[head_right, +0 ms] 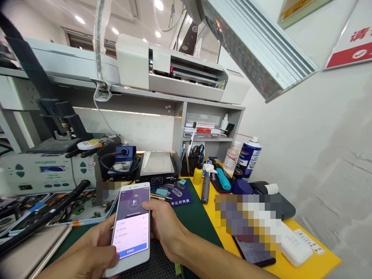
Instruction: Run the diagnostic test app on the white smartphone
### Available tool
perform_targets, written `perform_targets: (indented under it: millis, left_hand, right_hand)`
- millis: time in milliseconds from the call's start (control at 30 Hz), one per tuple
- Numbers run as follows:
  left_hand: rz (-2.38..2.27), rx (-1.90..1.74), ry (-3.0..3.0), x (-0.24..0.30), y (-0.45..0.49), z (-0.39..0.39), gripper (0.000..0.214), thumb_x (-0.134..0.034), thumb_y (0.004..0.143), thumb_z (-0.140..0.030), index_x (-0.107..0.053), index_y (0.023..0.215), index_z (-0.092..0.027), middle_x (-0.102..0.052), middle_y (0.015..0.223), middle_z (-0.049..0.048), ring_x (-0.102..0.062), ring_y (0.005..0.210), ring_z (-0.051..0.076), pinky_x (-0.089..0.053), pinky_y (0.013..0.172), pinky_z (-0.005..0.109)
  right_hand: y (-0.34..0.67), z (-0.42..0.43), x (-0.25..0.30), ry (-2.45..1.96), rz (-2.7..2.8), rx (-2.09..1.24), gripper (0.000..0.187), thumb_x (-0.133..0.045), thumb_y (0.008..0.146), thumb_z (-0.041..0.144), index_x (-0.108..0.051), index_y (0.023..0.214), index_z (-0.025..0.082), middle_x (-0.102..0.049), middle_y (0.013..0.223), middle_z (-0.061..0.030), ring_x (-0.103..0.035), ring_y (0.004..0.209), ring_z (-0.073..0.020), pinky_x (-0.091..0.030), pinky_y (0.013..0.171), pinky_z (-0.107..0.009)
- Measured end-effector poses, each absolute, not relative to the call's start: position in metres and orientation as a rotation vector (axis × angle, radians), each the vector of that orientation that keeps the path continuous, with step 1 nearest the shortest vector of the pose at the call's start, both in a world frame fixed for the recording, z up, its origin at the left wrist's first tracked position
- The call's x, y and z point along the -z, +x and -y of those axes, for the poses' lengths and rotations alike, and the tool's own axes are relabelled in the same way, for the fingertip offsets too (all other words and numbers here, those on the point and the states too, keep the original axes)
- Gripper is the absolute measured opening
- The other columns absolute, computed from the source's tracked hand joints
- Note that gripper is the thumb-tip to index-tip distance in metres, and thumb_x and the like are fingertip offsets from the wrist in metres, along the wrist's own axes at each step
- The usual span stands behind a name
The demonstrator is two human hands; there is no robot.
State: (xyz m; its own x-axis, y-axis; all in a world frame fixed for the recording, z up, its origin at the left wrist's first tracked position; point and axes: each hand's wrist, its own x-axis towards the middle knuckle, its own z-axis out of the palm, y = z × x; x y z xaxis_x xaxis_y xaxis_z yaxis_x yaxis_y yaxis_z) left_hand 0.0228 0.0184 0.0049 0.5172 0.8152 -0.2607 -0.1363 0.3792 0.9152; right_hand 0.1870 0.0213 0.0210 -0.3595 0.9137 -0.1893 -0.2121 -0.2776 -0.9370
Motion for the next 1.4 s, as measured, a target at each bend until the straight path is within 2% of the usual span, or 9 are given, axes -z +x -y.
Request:
perform_targets:
  millis: [167, 267, 367, 467, 633, 767, 900, 1167, 1400]
  left_hand:
    - [-0.804, -0.698, 1.017, -0.005, 0.023, -0.017, 0.120, -0.060, 0.050, -0.010, -0.001, 0.155, -0.015, -0.074, 0.093, 0.0099, -0.068, 0.068, 0.026, -0.049, 0.037, 0.028]
    - [-0.788, -0.717, 1.028, -0.006, 0.024, -0.016, 0.121, -0.060, 0.052, -0.010, 0.002, 0.156, -0.017, -0.073, 0.099, 0.0113, -0.067, 0.066, 0.025, -0.049, 0.037, 0.028]
    - [-0.799, -0.719, 1.011, -0.006, 0.025, -0.017, 0.122, -0.058, 0.051, -0.009, 0.003, 0.156, -0.018, -0.073, 0.094, 0.0089, -0.067, 0.066, 0.025, -0.048, 0.036, 0.027]
    - [-0.826, -0.703, 1.019, -0.007, 0.025, -0.018, 0.123, -0.055, 0.048, -0.009, 0.003, 0.156, -0.017, -0.072, 0.088, 0.0065, -0.067, 0.065, 0.025, -0.047, 0.035, 0.026]
    - [-0.834, -0.684, 1.038, -0.008, 0.025, -0.018, 0.121, -0.054, 0.048, -0.011, 0.003, 0.154, -0.017, -0.073, 0.090, 0.0083, -0.066, 0.066, 0.025, -0.047, 0.037, 0.027]
    - [-0.836, -0.680, 1.046, -0.012, 0.025, -0.016, 0.118, -0.057, 0.050, -0.012, -0.002, 0.154, -0.016, -0.071, 0.082, 0.0056, -0.062, 0.063, 0.023, -0.047, 0.038, 0.027]
    - [-0.819, -0.688, 1.027, -0.018, 0.025, -0.012, 0.116, -0.061, 0.052, -0.011, -0.005, 0.154, -0.015, -0.070, 0.085, 0.0056, -0.057, 0.060, 0.019, -0.046, 0.039, 0.028]
    - [-0.825, -0.714, 1.025, -0.020, 0.025, -0.008, 0.112, -0.062, 0.056, -0.010, -0.006, 0.153, -0.013, -0.070, 0.081, 0.0058, -0.062, 0.065, 0.022, -0.046, 0.040, 0.026]
    - [-0.809, -0.694, 0.985, -0.021, 0.024, -0.011, 0.114, -0.062, 0.056, -0.006, -0.005, 0.155, -0.012, -0.073, 0.084, 0.0081, -0.064, 0.066, 0.023, -0.043, 0.037, 0.023]
  right_hand:
    - [0.187, -0.020, -0.020, -0.999, 1.127, -1.759, 0.044, -0.048, 0.082, 0.046, -0.070, 0.100, 0.014, -0.072, 0.077, -0.0088, -0.064, 0.076, -0.0252, -0.035, 0.068, -0.032]
    - [0.187, -0.020, -0.020, -1.012, 1.122, -1.755, 0.044, -0.047, 0.082, 0.046, -0.070, 0.101, 0.014, -0.072, 0.079, -0.0091, -0.064, 0.077, -0.0252, -0.035, 0.068, -0.032]
    - [0.187, -0.021, -0.020, -1.013, 1.119, -1.747, 0.043, -0.048, 0.082, 0.046, -0.070, 0.102, 0.015, -0.072, 0.079, -0.0086, -0.063, 0.077, -0.0250, -0.035, 0.068, -0.032]
    - [0.186, -0.021, -0.021, -1.002, 1.117, -1.750, 0.043, -0.048, 0.082, 0.045, -0.070, 0.103, 0.015, -0.071, 0.078, -0.0083, -0.063, 0.076, -0.0250, -0.035, 0.069, -0.032]
    - [0.186, -0.020, -0.021, -1.013, 1.119, -1.754, 0.043, -0.046, 0.083, 0.045, -0.070, 0.103, 0.014, -0.071, 0.078, -0.0086, -0.062, 0.074, -0.0245, -0.032, 0.066, -0.031]
    - [0.186, -0.020, -0.020, -1.032, 1.115, -1.756, 0.043, -0.044, 0.086, 0.042, -0.070, 0.104, 0.014, -0.071, 0.079, -0.0088, -0.062, 0.073, -0.0241, -0.033, 0.067, -0.031]
    - [0.185, -0.021, -0.020, -1.016, 1.107, -1.759, 0.042, -0.042, 0.087, 0.038, -0.070, 0.106, 0.013, -0.071, 0.078, -0.0095, -0.063, 0.075, -0.0245, -0.036, 0.069, -0.031]
    - [0.185, -0.020, -0.023, -1.059, 1.072, -1.754, 0.042, -0.041, 0.090, 0.033, -0.066, 0.117, 0.013, -0.072, 0.084, -0.0101, -0.065, 0.077, -0.0243, -0.036, 0.069, -0.031]
    - [0.185, -0.019, -0.024, -1.048, 1.081, -1.757, 0.039, -0.043, 0.088, 0.035, -0.069, 0.106, 0.013, -0.071, 0.082, -0.0094, -0.064, 0.076, -0.0235, -0.038, 0.070, -0.031]
